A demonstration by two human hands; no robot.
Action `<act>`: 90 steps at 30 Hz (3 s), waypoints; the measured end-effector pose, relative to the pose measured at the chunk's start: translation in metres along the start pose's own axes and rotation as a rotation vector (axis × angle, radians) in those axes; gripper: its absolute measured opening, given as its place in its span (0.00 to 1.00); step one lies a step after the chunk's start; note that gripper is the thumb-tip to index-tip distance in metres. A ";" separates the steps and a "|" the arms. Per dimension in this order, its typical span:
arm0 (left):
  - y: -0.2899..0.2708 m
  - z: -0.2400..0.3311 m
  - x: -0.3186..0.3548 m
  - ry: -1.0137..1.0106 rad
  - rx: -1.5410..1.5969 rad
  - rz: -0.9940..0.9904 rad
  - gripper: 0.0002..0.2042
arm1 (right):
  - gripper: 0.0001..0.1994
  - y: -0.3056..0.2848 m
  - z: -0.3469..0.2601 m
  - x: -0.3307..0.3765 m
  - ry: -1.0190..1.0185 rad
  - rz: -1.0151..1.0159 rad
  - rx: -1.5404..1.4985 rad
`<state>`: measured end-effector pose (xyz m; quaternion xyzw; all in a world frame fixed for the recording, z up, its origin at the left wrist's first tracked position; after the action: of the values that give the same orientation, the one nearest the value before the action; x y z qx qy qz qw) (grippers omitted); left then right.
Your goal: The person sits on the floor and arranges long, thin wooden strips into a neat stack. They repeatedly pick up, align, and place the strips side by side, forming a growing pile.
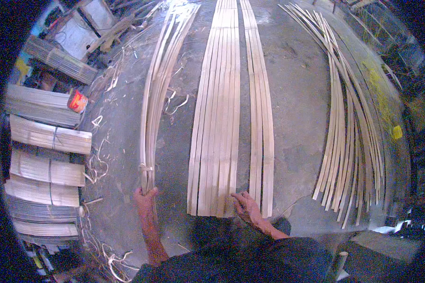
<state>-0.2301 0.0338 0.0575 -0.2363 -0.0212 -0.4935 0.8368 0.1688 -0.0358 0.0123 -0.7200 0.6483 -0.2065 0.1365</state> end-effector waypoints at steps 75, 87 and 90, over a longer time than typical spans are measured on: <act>0.341 0.092 0.159 0.067 0.442 -0.684 0.10 | 0.19 -0.071 0.014 0.024 0.366 0.131 -0.396; 0.228 0.096 0.009 0.589 -0.245 -0.188 0.19 | 0.18 -0.047 0.027 0.030 0.451 0.067 -0.306; 0.211 0.077 -0.023 0.607 -0.339 -0.167 0.21 | 0.17 -0.045 0.026 0.029 0.428 0.047 -0.257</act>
<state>-0.0504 0.1696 0.0401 -0.2119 0.2912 -0.6045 0.7105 0.2227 -0.0609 0.0133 -0.6561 0.6998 -0.2670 -0.0919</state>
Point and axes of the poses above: each hand's wrist, its own x-axis away from the middle knuckle, its own y-axis out of the palm, z = x × y, the point moved 9 cm from there along -x, towards the middle knuckle, and after that the axes turned 1 degree about -x, right-handed, at the moved point
